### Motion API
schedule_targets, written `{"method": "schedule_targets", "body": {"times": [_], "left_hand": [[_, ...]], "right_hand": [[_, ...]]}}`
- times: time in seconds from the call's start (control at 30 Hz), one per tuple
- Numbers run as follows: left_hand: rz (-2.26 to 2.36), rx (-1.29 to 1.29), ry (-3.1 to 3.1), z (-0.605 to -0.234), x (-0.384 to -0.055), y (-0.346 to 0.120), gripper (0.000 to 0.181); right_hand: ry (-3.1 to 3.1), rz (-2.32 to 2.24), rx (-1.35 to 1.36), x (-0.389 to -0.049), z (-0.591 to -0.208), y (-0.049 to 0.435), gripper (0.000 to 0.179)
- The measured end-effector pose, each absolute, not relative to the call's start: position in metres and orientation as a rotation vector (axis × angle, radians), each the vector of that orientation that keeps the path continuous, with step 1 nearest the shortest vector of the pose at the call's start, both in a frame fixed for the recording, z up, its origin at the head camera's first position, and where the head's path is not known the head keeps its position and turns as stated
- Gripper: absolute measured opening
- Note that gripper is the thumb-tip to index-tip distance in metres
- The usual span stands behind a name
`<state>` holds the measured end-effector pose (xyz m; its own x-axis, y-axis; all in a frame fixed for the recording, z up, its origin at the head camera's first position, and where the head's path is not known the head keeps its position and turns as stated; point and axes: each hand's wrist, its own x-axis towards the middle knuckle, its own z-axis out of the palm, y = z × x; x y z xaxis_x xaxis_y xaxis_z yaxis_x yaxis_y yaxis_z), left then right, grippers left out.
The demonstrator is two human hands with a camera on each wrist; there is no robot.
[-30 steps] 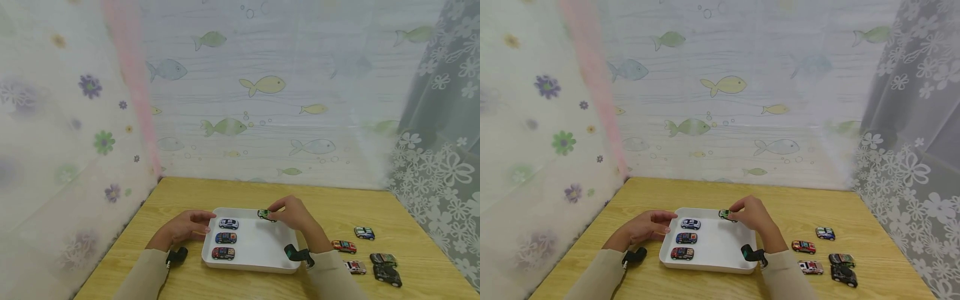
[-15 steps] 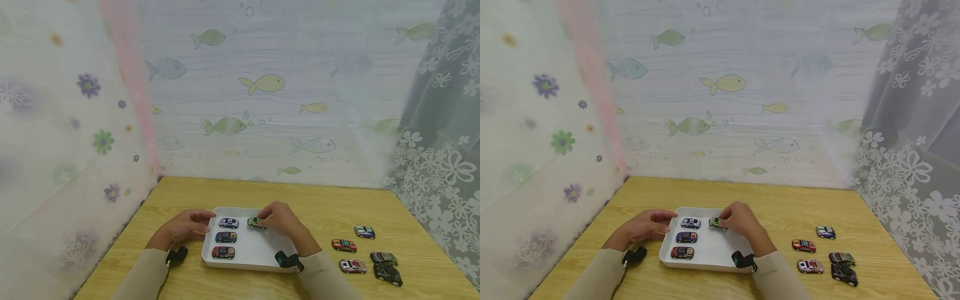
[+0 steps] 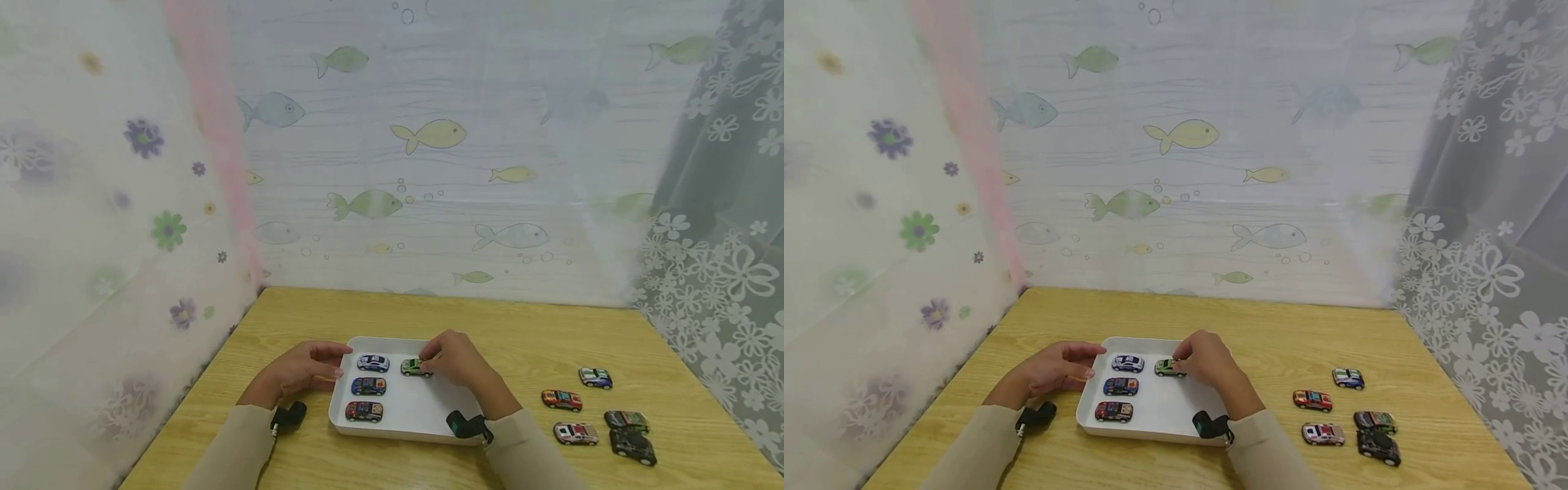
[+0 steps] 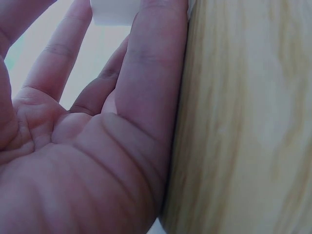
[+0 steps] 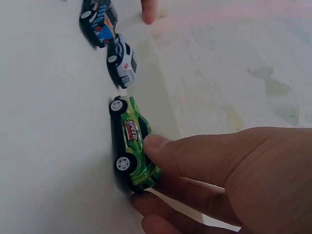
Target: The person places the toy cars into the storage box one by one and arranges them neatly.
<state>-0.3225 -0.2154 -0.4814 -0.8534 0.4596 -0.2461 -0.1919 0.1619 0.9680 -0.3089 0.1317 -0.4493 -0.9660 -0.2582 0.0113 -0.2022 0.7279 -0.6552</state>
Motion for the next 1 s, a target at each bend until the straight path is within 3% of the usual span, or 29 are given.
{"method": "schedule_targets", "body": {"times": [1.0], "left_hand": [[1.733,0.238,1.978,-0.481,-0.3227,-0.2151,0.058]], "right_hand": [[2.859,-1.031,-0.376,-0.3068,-0.4459,0.132,0.007]]}}
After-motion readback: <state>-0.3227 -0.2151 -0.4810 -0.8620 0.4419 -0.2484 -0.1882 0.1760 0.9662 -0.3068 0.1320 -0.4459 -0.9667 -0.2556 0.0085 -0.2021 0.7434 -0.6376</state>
